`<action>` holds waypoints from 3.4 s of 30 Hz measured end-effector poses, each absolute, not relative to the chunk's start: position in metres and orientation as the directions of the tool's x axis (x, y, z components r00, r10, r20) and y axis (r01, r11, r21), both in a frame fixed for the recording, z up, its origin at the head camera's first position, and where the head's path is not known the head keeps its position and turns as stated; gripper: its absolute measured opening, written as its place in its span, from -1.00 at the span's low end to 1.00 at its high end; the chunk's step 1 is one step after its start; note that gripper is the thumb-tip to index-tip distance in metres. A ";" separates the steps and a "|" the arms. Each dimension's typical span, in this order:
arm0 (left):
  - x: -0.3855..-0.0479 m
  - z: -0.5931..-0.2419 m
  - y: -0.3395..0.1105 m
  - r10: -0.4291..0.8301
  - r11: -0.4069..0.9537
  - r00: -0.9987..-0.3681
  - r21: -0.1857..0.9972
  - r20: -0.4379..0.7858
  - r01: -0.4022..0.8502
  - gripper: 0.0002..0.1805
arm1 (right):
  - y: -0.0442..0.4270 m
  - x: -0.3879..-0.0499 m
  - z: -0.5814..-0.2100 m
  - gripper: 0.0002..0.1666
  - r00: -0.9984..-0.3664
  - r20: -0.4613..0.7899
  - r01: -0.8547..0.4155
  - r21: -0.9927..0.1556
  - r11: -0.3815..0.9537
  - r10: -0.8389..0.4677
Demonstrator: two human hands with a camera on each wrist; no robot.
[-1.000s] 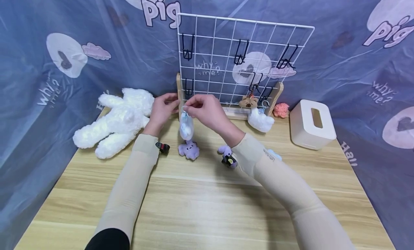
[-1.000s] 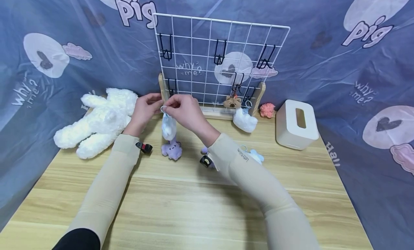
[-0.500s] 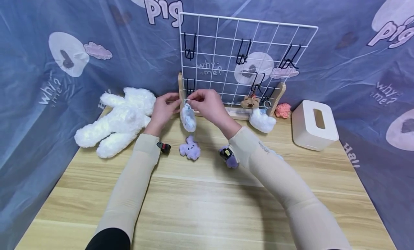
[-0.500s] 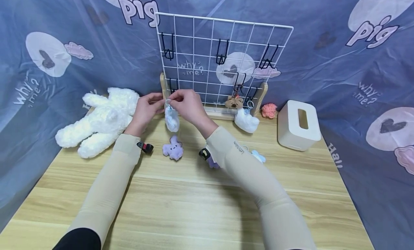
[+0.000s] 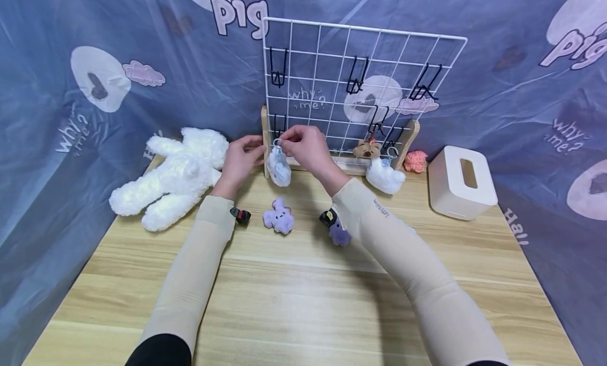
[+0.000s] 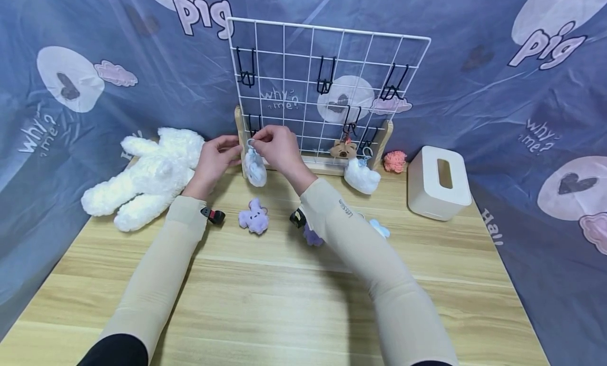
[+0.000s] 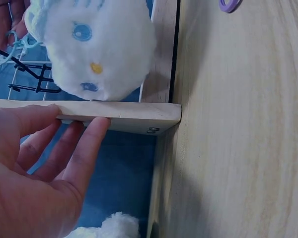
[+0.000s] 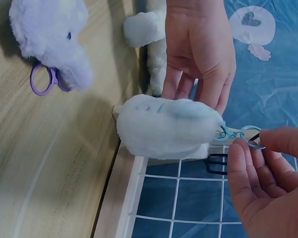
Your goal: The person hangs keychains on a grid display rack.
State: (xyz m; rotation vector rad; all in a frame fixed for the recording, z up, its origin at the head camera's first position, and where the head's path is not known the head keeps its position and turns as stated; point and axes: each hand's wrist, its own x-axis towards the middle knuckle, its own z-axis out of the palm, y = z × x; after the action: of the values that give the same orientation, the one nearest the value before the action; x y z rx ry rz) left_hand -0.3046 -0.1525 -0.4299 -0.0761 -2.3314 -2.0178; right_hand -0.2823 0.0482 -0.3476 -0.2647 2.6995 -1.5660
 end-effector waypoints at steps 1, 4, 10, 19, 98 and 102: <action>-0.305 -0.430 -0.152 0.000 0.143 -0.997 0.987 0.076 0.075 -0.61 | 0.048 -0.283 -0.348 -0.88 -0.986 0.073 -0.136 -0.865 0.484 -0.147; -0.305 -0.430 -0.152 0.001 0.144 -0.997 0.986 0.081 0.080 -0.61 | 0.049 -0.284 -0.349 -0.88 -0.988 0.061 -0.121 -0.870 0.477 -0.139; -0.306 -0.431 -0.153 0.001 0.144 -0.998 0.987 0.068 0.067 -0.61 | 0.050 -0.287 -0.351 -0.87 -0.991 0.037 -0.091 -0.886 0.454 -0.128; -0.305 -0.430 -0.153 0.000 0.142 -0.998 0.988 0.056 0.055 -0.60 | 0.051 -0.295 -0.356 -0.87 -0.994 0.031 -0.072 -0.908 0.413 -0.105; -0.300 -0.429 -0.153 0.012 0.176 -0.999 0.983 0.051 0.052 -0.57 | 0.237 -0.194 -0.348 -0.61 -1.000 -0.011 0.010 -0.852 0.523 0.001; -0.300 -0.429 -0.153 0.010 0.181 -0.999 0.982 0.049 0.050 -0.57 | 0.257 -0.183 -0.355 -0.60 -1.000 -0.014 0.021 -0.833 0.552 0.015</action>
State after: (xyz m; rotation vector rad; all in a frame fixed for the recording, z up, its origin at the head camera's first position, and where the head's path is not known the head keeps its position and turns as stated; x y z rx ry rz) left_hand -0.2995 -0.1528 -0.4289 -0.0611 -2.3899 -1.9891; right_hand -0.1828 0.2566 -0.3549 0.0320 2.7628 -1.4837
